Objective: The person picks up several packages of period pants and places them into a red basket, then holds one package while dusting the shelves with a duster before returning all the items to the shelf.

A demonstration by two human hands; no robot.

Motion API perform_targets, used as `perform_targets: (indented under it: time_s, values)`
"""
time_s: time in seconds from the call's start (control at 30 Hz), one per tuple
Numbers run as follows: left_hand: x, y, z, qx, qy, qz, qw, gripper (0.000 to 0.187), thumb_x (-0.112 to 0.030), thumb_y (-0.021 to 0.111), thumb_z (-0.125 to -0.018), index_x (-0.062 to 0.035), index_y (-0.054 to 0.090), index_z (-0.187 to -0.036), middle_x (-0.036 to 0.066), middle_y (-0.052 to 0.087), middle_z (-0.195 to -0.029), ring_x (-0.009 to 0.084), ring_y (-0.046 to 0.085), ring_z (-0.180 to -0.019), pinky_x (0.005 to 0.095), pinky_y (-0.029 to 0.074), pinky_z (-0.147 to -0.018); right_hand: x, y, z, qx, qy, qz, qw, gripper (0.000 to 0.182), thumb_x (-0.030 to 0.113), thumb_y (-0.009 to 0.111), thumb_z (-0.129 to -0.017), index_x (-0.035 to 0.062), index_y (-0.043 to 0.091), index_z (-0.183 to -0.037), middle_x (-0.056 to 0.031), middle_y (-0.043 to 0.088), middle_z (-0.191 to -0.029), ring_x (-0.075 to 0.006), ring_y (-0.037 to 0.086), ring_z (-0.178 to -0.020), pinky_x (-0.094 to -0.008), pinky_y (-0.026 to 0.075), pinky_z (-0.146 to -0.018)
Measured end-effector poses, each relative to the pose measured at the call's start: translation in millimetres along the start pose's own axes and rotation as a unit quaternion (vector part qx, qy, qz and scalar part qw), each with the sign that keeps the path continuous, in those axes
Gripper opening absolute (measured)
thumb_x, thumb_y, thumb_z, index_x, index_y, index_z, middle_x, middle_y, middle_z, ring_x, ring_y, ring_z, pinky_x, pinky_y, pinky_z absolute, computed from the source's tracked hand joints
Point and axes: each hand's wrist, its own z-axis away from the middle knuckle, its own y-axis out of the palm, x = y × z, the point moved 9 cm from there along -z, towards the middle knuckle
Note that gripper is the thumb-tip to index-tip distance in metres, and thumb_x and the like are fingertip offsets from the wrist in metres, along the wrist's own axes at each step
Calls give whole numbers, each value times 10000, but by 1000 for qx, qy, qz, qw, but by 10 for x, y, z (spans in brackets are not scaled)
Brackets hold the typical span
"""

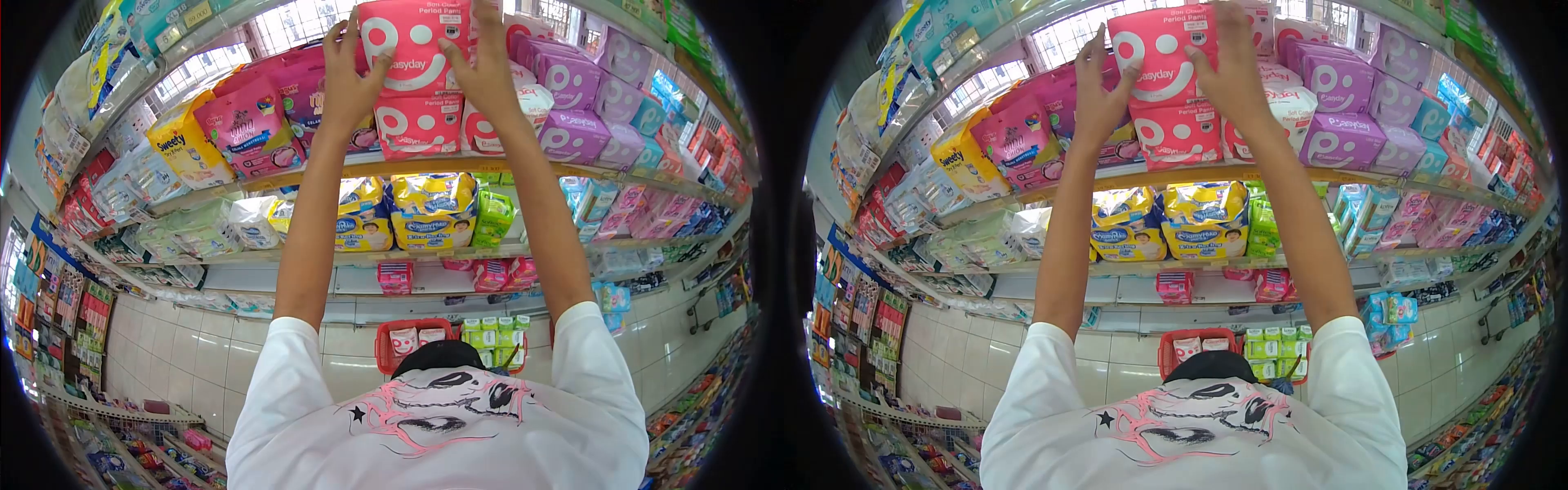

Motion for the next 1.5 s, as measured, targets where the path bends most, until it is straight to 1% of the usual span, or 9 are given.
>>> perform_targets:
  time_s: [0.1, 0.13, 0.33, 0.53, 0.7, 0.77, 0.8, 1.13, 1.5]
  values:
    - [-30, 178, 25, 41, 34, 11, 999, 725, -407, 634, -839, -134, 313, -1429, 292, 249, -1375, 402, 367, -1255, 467, 378, -983, -82, 321, 73, 136, 56, -100, 984, 589, 181, 557, -880, 28, 289, -1381, -254, 232, -1419, -435, 225, -1322, -476, 240, -1079]
    - [-34, 214, 29, 42, 34, -19, 998, 735, -404, 610, -857, -124, 265, -1442, 307, 204, -1396, 431, 328, -1275, 473, 359, -998, -56, 282, 92, 76, 44, -41, 995, 652, 396, 620, -847, 34, 367, -1327, -308, 257, -1407, -432, 344, -1282, -452, 389, -983]
    - [58, 485, -33, 64, 78, -119, 988, 784, -424, 496, -920, -82, 48, -1465, 349, 18, -1450, 512, 141, -1338, 489, 283, -1050, -235, 544, 143, 44, 104, -59, 992, 656, 397, 574, -875, 86, 284, -1375, -350, 11, -1438, -554, 250, -1269, -529, 279, -1047]
    - [228, 640, -169, 86, 35, -91, 992, 795, -450, 457, -930, -68, 7, -1461, 351, -7, -1454, 506, 65, -1353, 469, 246, -1076, -341, 639, -20, 21, 44, -90, 995, 616, 218, 534, -894, 46, 225, -1398, -267, 219, -1416, -459, 194, -1327, -515, 214, -1080]
    - [179, 727, -270, 57, 69, -81, 993, 767, -444, 495, -912, -87, 105, -1466, 326, 103, -1449, 480, 130, -1352, 485, 193, -1091, -549, 788, -55, 106, 95, -74, 987, 623, 284, 494, -912, 57, 186, -1403, -281, 176, -1422, -473, 155, -1335, -551, 206, -1069]
    - [96, 679, -297, 34, 102, -148, 983, 711, -370, 482, -932, 13, 143, -1426, 265, 147, -1466, 429, 159, -1353, 484, 193, -1097, -557, 791, -19, 105, 99, -59, 988, 623, 299, 483, -915, 57, 184, -1405, -281, 159, -1427, -470, 156, -1336, -557, 204, -1067]
    - [123, 723, -297, 79, 84, -159, 980, 762, -412, 403, -953, 39, 16, -1431, 265, 49, -1489, 425, 53, -1382, 487, 142, -1116, -566, 802, -18, 110, 107, -61, 986, 634, 303, 487, -913, 58, 179, -1409, -280, 155, -1430, -469, 149, -1338, -560, 199, -1068]
    - [222, 642, -125, 104, 27, -230, 967, 808, -478, 428, -918, -7, 47, -1453, 251, 69, -1495, 414, 53, -1388, 520, 85, -1114, -514, 943, 127, 161, 78, -21, 984, 679, 333, 477, -914, 52, 132, -1427, -294, 47, -1459, -488, 42, -1356, -557, 141, -1088]
    - [48, 492, -80, 95, 25, -300, 949, 829, -563, 436, -879, -60, 131, -1463, 241, 163, -1477, 433, 136, -1363, 593, 40, -1079, -425, 733, 80, 129, 27, -55, 990, 641, 311, 512, -910, 48, 197, -1403, -281, 196, -1404, -480, 158, -1318, -520, 205, -1081]
